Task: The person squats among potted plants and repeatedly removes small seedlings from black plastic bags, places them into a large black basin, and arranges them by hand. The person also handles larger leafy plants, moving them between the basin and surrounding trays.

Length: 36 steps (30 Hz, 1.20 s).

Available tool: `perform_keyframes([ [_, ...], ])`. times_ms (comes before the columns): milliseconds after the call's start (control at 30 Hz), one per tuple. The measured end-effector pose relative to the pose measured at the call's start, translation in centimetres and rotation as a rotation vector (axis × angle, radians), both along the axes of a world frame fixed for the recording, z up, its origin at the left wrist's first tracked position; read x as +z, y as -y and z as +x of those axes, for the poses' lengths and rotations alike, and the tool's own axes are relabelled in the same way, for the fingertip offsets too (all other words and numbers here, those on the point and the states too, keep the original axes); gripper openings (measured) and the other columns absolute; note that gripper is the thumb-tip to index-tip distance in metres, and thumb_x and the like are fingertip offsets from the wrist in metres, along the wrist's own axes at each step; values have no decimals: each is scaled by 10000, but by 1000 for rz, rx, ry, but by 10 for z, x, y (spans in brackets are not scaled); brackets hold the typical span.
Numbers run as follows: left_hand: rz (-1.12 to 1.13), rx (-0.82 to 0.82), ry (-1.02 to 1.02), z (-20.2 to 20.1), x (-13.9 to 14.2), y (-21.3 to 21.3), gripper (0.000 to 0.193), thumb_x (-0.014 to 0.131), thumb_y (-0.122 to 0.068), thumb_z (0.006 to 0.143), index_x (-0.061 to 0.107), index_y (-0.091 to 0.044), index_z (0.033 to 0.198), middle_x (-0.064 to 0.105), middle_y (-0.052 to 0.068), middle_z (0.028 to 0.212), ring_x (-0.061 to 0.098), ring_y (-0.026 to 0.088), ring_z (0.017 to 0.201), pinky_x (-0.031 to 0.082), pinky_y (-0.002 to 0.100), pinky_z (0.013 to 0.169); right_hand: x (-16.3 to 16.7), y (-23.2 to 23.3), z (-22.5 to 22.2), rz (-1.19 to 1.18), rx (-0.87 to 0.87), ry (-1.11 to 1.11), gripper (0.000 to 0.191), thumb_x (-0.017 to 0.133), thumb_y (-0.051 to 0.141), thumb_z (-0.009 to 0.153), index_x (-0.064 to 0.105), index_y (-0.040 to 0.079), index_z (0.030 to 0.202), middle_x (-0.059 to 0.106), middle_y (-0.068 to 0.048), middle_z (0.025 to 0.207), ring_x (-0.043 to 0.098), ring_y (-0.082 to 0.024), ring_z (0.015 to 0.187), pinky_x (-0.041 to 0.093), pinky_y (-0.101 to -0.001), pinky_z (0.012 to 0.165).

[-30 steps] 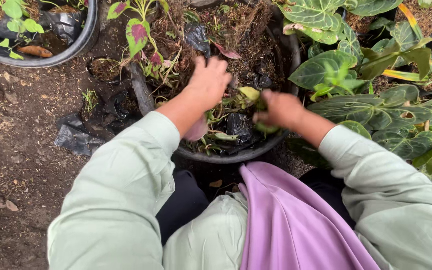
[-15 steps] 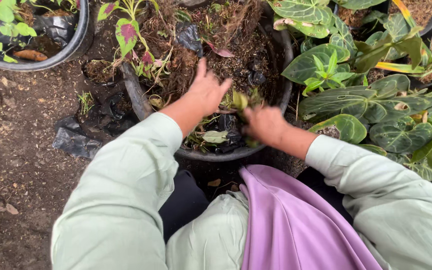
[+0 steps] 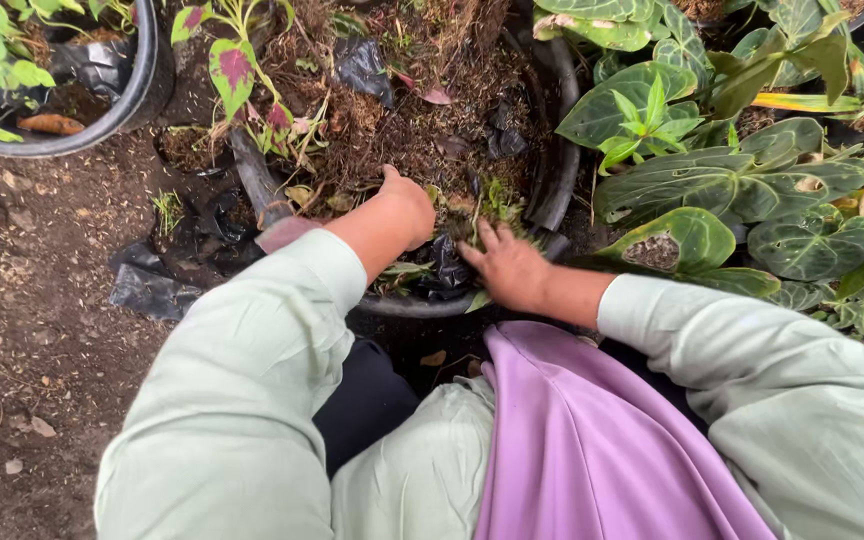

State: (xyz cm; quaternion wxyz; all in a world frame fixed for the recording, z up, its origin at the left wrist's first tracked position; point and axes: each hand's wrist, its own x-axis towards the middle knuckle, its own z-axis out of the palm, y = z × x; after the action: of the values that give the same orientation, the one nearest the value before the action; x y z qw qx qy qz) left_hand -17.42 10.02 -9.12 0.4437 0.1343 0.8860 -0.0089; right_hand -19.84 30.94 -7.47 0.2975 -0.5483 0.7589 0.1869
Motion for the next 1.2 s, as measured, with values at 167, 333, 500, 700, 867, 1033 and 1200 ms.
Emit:
perform_keyframes([
  [167,-10,-57,84,-2,7,-6,482,721,-245,888,691,-137,1356,603,122,1459,552,369,1356,236,731,1161,41,14,-61,-253,-337,69,616,692,335,877,502,135,1428,632,-166,1315,662,-396,1090,548,-494,907],
  [333,0,-83,75,0,6,-10,480,716,-224,874,710,-132,1346,643,143,1393,582,374,1319,234,736,1166,30,28,-116,-734,-254,-84,276,726,215,904,718,87,1148,726,-153,1150,663,-391,1013,551,-490,879],
  [500,237,252,-206,2,-4,-1,897,677,-163,841,284,-115,1645,596,193,1406,567,402,1292,240,682,1158,-19,23,-48,-148,-399,209,388,674,172,860,655,97,1239,525,-225,1411,582,-417,1211,539,-492,959],
  [700,216,41,-299,5,-10,-5,664,677,-170,816,499,-202,1455,295,97,1646,293,356,1477,123,682,1159,-17,14,-13,-378,9,14,535,653,187,719,685,97,1245,625,-213,1305,620,-452,1112,535,-503,972],
  [867,112,-23,-59,7,-5,-11,446,652,-162,878,699,-80,1314,565,97,1483,459,329,1413,136,688,1228,-2,33,-85,-585,-413,-74,186,645,174,866,751,116,1007,741,-155,994,710,-372,903,581,-496,794],
  [1033,109,-107,8,7,0,-14,381,637,-132,865,749,-61,1222,648,124,1348,430,348,1403,128,720,1195,-20,49,-130,-617,-384,-330,536,806,383,769,666,4,1120,721,-184,887,694,-397,826,574,-510,678],
  [1200,148,-58,24,7,-2,-11,372,612,-103,858,753,-56,1199,676,116,1319,464,347,1384,115,709,1226,1,82,-154,-614,-327,-315,188,753,213,846,729,72,968,726,-187,878,709,-388,804,586,-503,736],
])
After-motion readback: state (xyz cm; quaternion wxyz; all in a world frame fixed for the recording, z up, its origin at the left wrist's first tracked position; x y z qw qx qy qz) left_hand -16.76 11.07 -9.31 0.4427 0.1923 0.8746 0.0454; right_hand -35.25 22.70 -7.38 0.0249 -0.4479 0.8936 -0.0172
